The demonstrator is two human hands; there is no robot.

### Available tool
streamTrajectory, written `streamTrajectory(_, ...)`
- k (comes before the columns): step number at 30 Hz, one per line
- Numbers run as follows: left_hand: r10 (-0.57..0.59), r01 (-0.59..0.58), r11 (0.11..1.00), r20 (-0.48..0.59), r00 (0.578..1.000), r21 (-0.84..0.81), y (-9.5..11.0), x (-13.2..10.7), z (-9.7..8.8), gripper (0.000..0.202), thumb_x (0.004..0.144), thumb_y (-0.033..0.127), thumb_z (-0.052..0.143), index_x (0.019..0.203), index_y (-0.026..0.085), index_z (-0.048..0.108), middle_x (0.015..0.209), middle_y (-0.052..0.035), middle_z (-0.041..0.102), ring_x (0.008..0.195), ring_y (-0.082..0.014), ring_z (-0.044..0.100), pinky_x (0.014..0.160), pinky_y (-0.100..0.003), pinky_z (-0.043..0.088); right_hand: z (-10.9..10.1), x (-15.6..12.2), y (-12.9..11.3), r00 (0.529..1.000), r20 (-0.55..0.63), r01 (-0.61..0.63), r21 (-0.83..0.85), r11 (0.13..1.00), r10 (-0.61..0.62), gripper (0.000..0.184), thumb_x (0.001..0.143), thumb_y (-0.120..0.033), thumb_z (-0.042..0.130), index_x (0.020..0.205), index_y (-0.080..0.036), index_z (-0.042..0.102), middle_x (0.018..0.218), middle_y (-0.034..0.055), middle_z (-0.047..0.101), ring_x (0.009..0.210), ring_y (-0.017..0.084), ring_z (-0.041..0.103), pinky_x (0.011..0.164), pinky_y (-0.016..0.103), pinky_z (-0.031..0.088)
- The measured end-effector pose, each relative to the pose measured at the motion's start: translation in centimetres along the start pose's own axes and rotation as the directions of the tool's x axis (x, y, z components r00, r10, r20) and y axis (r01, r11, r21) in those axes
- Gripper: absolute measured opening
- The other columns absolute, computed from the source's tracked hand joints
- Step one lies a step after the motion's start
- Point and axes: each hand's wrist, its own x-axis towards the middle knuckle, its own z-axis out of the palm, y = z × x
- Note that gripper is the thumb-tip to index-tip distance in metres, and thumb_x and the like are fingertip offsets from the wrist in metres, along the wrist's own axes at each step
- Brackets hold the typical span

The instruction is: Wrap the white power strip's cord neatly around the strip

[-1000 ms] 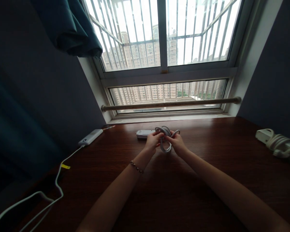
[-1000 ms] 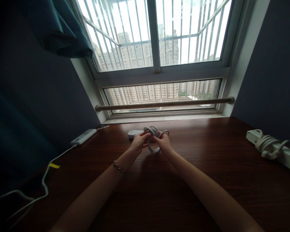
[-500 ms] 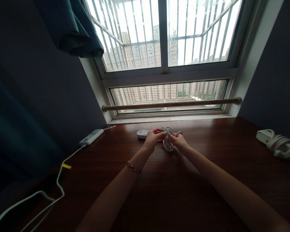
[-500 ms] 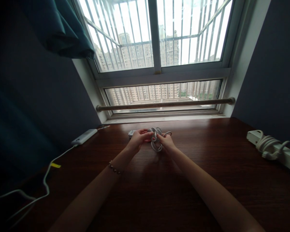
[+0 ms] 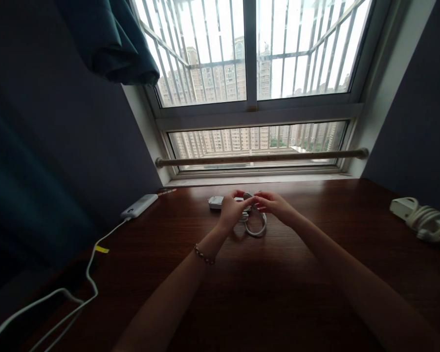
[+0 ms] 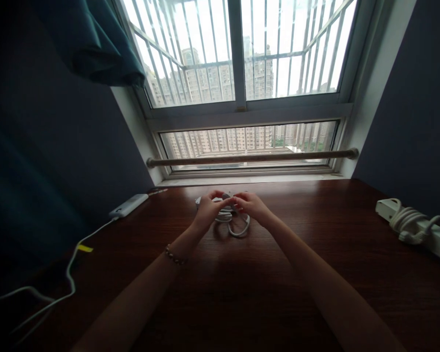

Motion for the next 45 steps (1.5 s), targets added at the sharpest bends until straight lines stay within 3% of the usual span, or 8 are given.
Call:
streamTrajectory(3,0.041,-0.039,0.997,-0.028,0.999,0.062,0.4,-0.4,-0.1,0.035,0.059,0.043,0.073,0.077,0.017,0.058,0.070,-0.0039,0.063,0.064,-0.0183,0.060,0.056,-0.025,0.041,0.6,-0.6,-1.2,0.994,0.099,0.052,0.000,0.999,-0.052,0.041,0.067,-0.028,0.065,0.104,-0.012,0.055,0.090,0.0089,0.066,0.078,0.019,0.064,0.070,0.031,0.052)
streamTrajectory(7,0.102,-0.100,0.980,-0.004,0.995,0.172,0.9,-0.6,-0.3,0.033,0.063,0.045,0.069,0.081,0.020,0.058,0.070,-0.0036,0.062,0.065,-0.0191,0.059,0.061,-0.027,0.040,0.1,-0.6,-1.7,0.982,0.128,0.151,-0.093,0.984,-0.139,0.030,0.059,-0.022,0.069,0.087,-0.011,0.063,0.081,0.0072,0.067,0.076,0.021,0.064,0.073,0.033,0.051)
streamTrajectory(11,0.106,-0.150,0.953,0.174,0.979,0.264,1.0,0.3,-1.6,0.042,0.057,0.042,0.074,0.091,0.022,0.061,0.091,-0.0067,0.064,0.087,-0.0239,0.059,0.078,-0.030,0.040,-1.4,-0.1,-2.0,0.972,-0.015,0.226,-0.224,0.948,-0.235,0.021,0.063,-0.015,0.064,0.084,-0.015,0.065,0.080,0.0043,0.067,0.074,0.019,0.063,0.072,0.032,0.051)
streamTrajectory(17,-0.142,-0.008,0.891,0.296,0.945,0.454,-1.6,1.4,-3.9,0.079,0.013,0.017,0.084,0.089,0.017,0.061,0.109,-0.0173,0.059,0.113,-0.0405,0.044,0.095,-0.042,0.030,-3.8,-0.3,-3.4,0.900,-0.255,0.218,-0.441,0.871,-0.354,0.015,0.068,-0.011,0.056,0.081,-0.016,0.063,0.077,0.0055,0.066,0.073,0.021,0.063,0.071,0.035,0.049)
streamTrajectory(26,-0.272,0.079,0.832,0.279,0.921,0.549,-4.2,1.6,-4.0,0.063,0.014,0.018,0.081,0.072,0.020,0.057,0.090,-0.0126,0.065,0.099,-0.0381,0.055,0.083,-0.037,0.039,-4.2,-1.6,-5.5,0.797,-0.363,0.275,-0.494,0.825,-0.483,0.013,0.068,-0.016,0.060,0.080,-0.018,0.061,0.084,0.0045,0.065,0.083,0.022,0.061,0.082,0.039,0.045)
streamTrajectory(32,-0.300,0.124,0.789,0.201,0.932,0.602,-4.1,1.4,-3.8,0.072,0.011,0.028,0.083,0.077,0.018,0.057,0.083,-0.0152,0.065,0.093,-0.0414,0.056,0.076,-0.039,0.042,-3.8,-1.6,-5.8,0.839,-0.355,0.365,-0.195,0.910,-0.412,0.022,0.064,-0.023,0.064,0.085,-0.018,0.057,0.088,0.0042,0.064,0.088,0.021,0.061,0.078,0.037,0.051)
streamTrajectory(37,-0.310,0.146,0.757,0.153,0.938,0.637,-3.8,1.4,-3.3,0.081,0.010,0.033,0.083,0.084,0.017,0.056,0.109,-0.0243,0.057,0.105,-0.0472,0.048,0.079,-0.042,0.041,-3.6,-1.9,-6.0,0.901,-0.298,0.341,0.038,0.939,-0.314,0.026,0.064,-0.025,0.068,0.086,-0.017,0.057,0.092,0.0046,0.064,0.088,0.020,0.061,0.077,0.036,0.052)
streamTrajectory(45,-0.263,0.076,0.771,0.207,0.942,0.632,-2.7,0.7,-3.0,0.076,0.018,0.035,0.084,0.086,0.012,0.059,0.115,-0.0289,0.050,0.107,-0.0526,0.043,0.082,-0.052,0.038,-1.4,-1.0,-3.5,0.967,-0.147,0.228,0.128,0.965,-0.209,0.033,0.057,-0.029,0.074,0.082,-0.015,0.057,0.084,0.0044,0.064,0.083,0.020,0.062,0.070,0.031,0.052)
